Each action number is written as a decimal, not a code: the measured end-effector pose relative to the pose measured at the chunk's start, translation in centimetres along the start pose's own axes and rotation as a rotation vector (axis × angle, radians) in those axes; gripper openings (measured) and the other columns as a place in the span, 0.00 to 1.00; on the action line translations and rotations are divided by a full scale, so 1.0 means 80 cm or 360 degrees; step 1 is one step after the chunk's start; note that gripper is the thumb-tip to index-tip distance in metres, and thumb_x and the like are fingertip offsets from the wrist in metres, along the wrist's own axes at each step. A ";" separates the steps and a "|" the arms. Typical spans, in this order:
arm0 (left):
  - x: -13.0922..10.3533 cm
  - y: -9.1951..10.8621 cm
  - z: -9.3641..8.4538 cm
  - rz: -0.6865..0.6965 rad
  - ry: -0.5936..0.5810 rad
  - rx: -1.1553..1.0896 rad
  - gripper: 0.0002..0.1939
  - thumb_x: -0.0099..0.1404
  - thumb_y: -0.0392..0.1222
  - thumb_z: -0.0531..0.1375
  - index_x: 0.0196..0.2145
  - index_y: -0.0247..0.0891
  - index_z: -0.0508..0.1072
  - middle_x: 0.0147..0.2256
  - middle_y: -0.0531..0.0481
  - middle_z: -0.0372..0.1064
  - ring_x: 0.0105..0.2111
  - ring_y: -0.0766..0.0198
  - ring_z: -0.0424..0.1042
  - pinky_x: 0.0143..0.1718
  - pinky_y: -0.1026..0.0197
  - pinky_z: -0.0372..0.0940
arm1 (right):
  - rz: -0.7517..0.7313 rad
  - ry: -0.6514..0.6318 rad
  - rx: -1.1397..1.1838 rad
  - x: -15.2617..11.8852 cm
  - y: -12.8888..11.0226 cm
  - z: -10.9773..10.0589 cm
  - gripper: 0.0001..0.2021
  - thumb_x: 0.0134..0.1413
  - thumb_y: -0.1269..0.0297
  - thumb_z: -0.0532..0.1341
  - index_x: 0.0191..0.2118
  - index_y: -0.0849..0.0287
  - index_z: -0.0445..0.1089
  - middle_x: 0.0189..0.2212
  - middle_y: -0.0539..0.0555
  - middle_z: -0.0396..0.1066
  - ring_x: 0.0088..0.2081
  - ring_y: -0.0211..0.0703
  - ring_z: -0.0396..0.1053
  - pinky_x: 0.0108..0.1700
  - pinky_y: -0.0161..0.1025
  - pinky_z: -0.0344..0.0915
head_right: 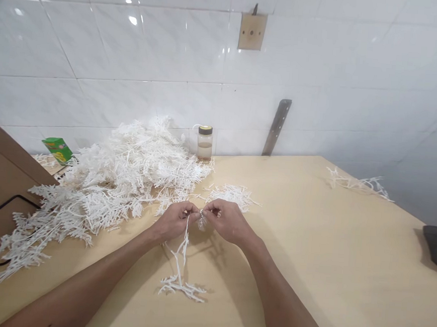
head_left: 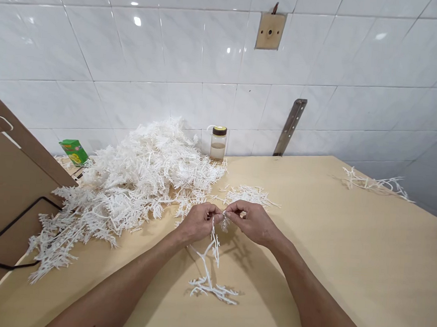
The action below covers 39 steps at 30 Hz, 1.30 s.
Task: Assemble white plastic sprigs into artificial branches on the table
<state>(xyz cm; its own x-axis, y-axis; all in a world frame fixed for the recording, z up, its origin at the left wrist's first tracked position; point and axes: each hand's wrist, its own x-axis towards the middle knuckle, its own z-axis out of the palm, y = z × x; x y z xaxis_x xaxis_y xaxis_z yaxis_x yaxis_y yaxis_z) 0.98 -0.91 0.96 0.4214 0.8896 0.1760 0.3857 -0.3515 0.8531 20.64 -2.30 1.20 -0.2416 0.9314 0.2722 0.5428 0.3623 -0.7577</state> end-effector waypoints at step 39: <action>0.005 -0.009 -0.001 -0.0138 0.0066 0.0049 0.11 0.58 0.44 0.57 0.27 0.34 0.74 0.24 0.52 0.69 0.26 0.66 0.65 0.28 0.64 0.58 | -0.0173 0.0167 -0.0365 0.002 -0.007 0.027 0.05 0.54 0.70 0.59 0.31 0.57 0.73 0.31 0.51 0.73 0.30 0.38 0.66 0.34 0.36 0.60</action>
<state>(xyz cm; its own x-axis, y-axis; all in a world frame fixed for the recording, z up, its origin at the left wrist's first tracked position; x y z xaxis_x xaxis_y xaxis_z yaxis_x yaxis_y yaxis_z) 0.80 -0.31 0.44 0.3513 0.9281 0.1229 0.4443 -0.2809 0.8507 18.60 -2.41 0.40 -0.2304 0.8808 0.4136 0.6889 0.4478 -0.5699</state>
